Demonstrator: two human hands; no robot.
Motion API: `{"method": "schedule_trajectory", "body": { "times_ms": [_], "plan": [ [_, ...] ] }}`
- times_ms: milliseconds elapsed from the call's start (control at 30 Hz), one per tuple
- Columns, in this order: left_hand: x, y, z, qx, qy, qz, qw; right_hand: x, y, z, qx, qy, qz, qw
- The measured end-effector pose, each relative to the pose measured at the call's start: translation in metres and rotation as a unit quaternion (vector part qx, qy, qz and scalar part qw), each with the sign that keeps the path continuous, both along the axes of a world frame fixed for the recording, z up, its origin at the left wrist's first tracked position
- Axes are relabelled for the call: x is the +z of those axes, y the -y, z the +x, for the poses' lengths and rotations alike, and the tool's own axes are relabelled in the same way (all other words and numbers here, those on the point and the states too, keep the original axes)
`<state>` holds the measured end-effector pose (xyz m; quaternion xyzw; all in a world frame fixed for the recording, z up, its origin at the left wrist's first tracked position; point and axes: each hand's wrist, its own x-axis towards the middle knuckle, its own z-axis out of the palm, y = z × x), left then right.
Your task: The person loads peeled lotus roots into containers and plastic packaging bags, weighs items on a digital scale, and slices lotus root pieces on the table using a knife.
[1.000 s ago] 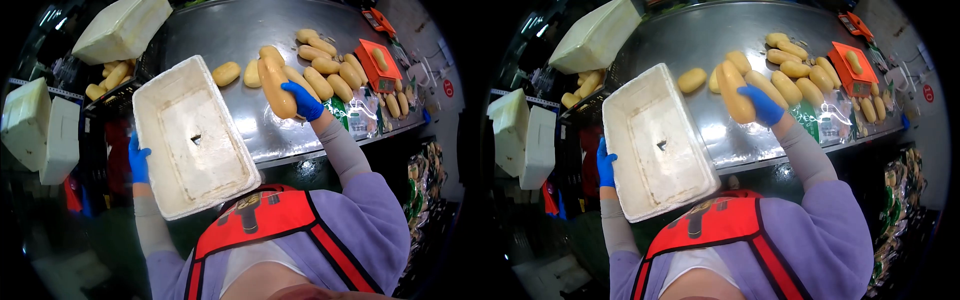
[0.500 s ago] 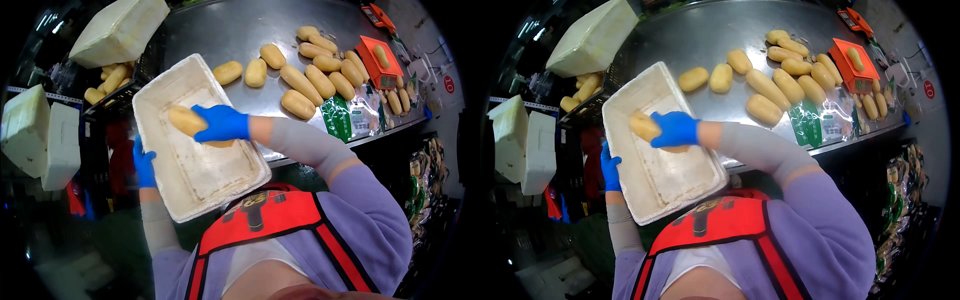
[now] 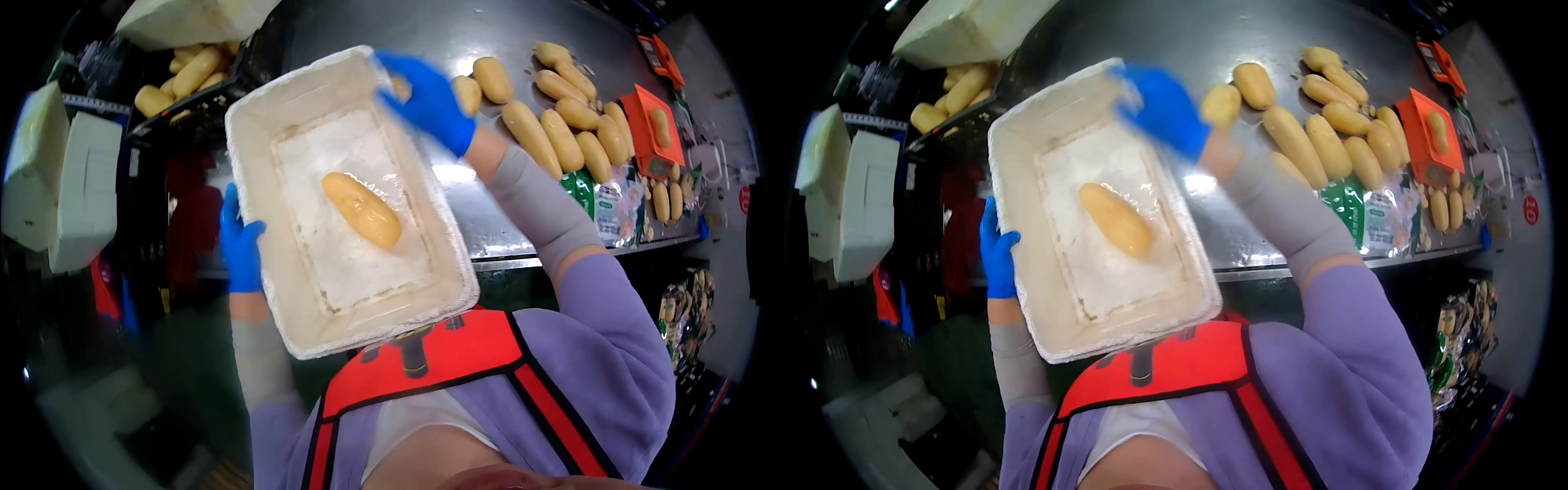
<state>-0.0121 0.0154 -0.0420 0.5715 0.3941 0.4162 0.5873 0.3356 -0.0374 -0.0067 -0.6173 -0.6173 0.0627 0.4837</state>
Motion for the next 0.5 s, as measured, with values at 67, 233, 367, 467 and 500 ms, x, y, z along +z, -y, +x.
{"method": "schedule_trajectory", "body": {
  "times_ms": [67,233,367,467,500],
  "plan": [
    [-0.003,-0.003,0.002,-0.007,0.004,0.022,1.000,-0.049,-0.037,0.074,-0.069,0.173,-0.067,0.980],
    [-0.002,-0.003,0.001,-0.002,0.008,0.013,1.000,-0.098,-0.074,0.095,0.007,0.374,-0.285,0.882],
    [-0.002,0.000,0.005,-0.002,0.027,0.001,1.000,-0.089,-0.082,0.090,0.046,0.346,-0.416,0.839],
    [-0.001,0.002,0.007,0.003,0.031,0.006,1.000,-0.105,-0.083,0.102,0.014,0.303,-0.386,0.871],
    [0.001,0.003,0.008,0.005,0.023,0.011,1.000,-0.114,-0.088,0.111,-0.025,0.263,-0.349,0.899]
  ]
}}
